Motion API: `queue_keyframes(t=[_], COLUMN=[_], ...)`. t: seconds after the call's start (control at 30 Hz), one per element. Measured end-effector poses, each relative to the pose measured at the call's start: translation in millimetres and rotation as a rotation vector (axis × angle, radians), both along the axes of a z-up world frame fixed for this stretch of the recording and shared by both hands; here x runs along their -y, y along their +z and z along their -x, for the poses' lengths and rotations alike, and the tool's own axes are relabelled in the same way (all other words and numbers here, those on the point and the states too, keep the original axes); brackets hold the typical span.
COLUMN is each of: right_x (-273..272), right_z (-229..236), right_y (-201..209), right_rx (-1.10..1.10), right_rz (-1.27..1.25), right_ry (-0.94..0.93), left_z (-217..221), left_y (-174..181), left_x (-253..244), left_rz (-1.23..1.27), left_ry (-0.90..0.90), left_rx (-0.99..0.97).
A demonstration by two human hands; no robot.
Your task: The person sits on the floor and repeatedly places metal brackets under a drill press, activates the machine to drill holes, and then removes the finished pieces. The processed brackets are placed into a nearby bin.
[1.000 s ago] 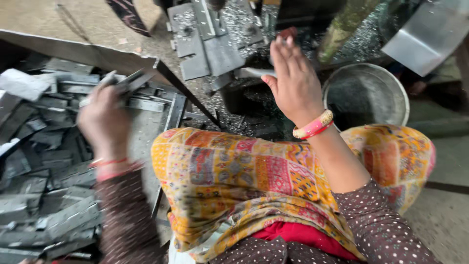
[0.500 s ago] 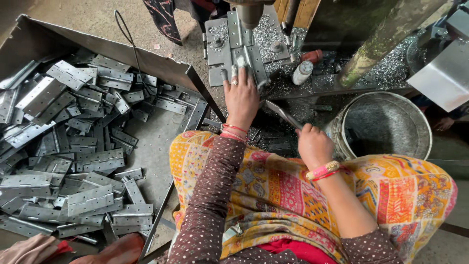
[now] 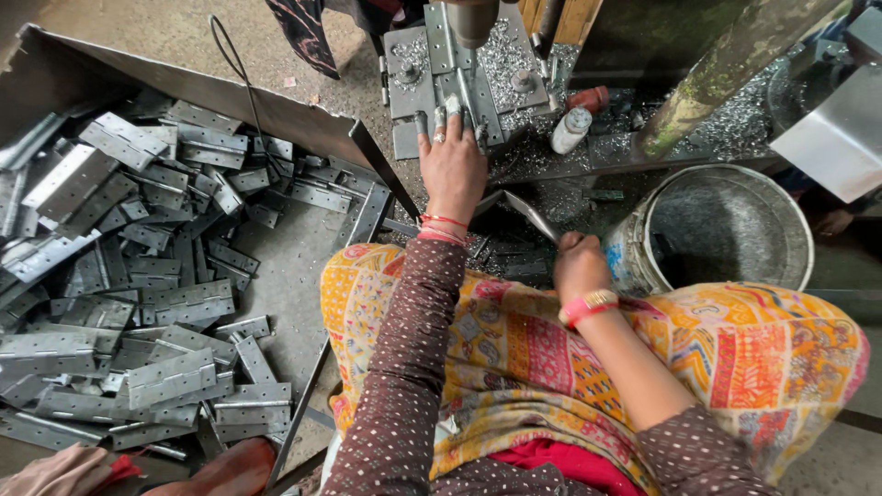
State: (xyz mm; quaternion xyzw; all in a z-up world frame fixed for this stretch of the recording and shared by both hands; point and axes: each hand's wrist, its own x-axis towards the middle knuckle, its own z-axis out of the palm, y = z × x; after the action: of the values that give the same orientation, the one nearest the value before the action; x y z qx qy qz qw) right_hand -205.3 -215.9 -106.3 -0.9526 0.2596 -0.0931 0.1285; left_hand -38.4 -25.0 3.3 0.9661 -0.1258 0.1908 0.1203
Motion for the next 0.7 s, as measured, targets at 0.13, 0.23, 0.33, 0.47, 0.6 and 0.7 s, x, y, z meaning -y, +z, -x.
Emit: queue_keyframes(t=[0.13, 0.23, 0.33, 0.47, 0.6, 0.7], right_x=[7.1, 18.9, 16.8, 12.0, 24.7, 26.9], right_z=[-2.3, -8.8, -17.6, -23.0, -14.8, 5.6], right_y=[1.7, 35.4, 60.7, 43.3, -7.4, -23.3], right_rx=[-0.005, -0.174, -0.150, -0.307, -0.484, -0.423], right_rz=[0.030, 0.164, 0.206, 0.101, -0.077, -0.056], right_ry=[0.187, 0.474, 0.442, 0.363, 0.355, 0.441], left_z=[4.1, 9.2, 15.7, 13.0, 2.5, 16.5], left_y=[6.4, 6.8, 2.4, -1.1, 3.1, -1.5], left_x=[-2.3, -2.1, 3.0, 1.1, -5.9, -12.6], left_rz=[0.043, 0.044, 0.000, 0.045, 0.030, 0.043], left_ry=[-0.017, -0.007, 0.008, 0.009, 0.014, -0.035], left_rx=[0.049, 0.046, 0.027, 0.030, 0.047, 0.136])
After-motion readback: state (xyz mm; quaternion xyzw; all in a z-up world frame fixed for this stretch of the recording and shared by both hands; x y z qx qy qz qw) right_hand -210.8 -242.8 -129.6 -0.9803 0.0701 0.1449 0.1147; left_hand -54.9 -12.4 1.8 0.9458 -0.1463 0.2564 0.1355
